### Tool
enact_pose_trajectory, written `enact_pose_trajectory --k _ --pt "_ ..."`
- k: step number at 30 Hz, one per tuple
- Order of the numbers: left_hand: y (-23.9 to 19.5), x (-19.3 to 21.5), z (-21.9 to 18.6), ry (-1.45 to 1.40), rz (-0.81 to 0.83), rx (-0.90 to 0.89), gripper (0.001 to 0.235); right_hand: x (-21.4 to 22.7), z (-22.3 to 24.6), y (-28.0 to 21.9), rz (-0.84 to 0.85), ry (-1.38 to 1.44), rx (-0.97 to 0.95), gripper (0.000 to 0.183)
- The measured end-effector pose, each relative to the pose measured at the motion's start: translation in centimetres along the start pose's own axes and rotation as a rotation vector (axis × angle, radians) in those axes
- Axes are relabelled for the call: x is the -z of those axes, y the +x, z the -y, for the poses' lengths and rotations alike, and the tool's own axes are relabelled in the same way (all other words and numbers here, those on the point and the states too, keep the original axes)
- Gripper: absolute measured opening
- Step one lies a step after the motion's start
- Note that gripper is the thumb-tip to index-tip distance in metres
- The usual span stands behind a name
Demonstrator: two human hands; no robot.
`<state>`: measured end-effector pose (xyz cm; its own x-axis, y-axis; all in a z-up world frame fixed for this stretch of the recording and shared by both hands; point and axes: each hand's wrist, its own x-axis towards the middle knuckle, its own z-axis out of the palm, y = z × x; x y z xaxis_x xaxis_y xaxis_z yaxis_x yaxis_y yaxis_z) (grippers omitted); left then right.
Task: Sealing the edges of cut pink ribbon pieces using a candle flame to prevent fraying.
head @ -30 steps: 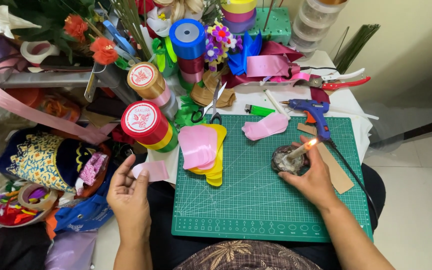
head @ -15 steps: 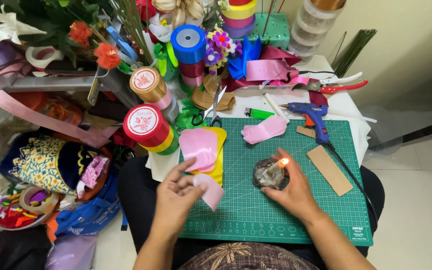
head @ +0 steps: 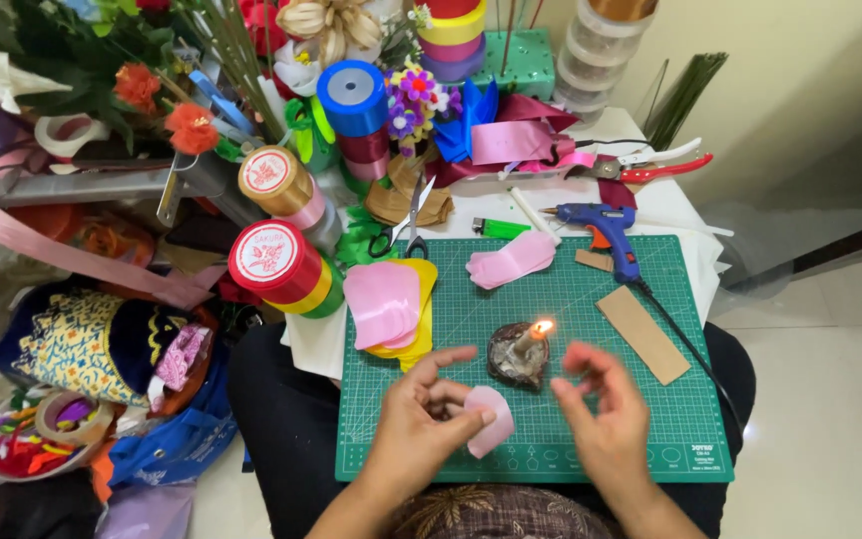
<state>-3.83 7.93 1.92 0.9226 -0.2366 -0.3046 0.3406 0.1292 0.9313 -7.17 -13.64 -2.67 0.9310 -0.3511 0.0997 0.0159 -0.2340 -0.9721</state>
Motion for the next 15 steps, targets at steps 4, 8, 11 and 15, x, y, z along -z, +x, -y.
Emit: enact_pose_trajectory --k 4,8,11,15 --pt "-0.3 -1.6 -0.2 0.053 0.011 0.067 0.048 0.1 0.1 -1.7 0.256 0.196 -0.209 0.029" --pt "0.3 -2.5 1.3 -0.009 0.010 -0.009 0.040 -0.7 -0.1 -1.1 0.223 0.231 -0.232 0.007" --pt "0.7 -3.0 2.5 -0.108 -0.033 -0.012 0.042 -0.9 -0.3 -0.4 0.149 0.242 -0.256 0.009" --pt "1.6 -3.3 4.3 -0.073 -0.143 0.010 0.013 -1.3 -1.1 0.0 0.084 0.272 -0.283 0.008"
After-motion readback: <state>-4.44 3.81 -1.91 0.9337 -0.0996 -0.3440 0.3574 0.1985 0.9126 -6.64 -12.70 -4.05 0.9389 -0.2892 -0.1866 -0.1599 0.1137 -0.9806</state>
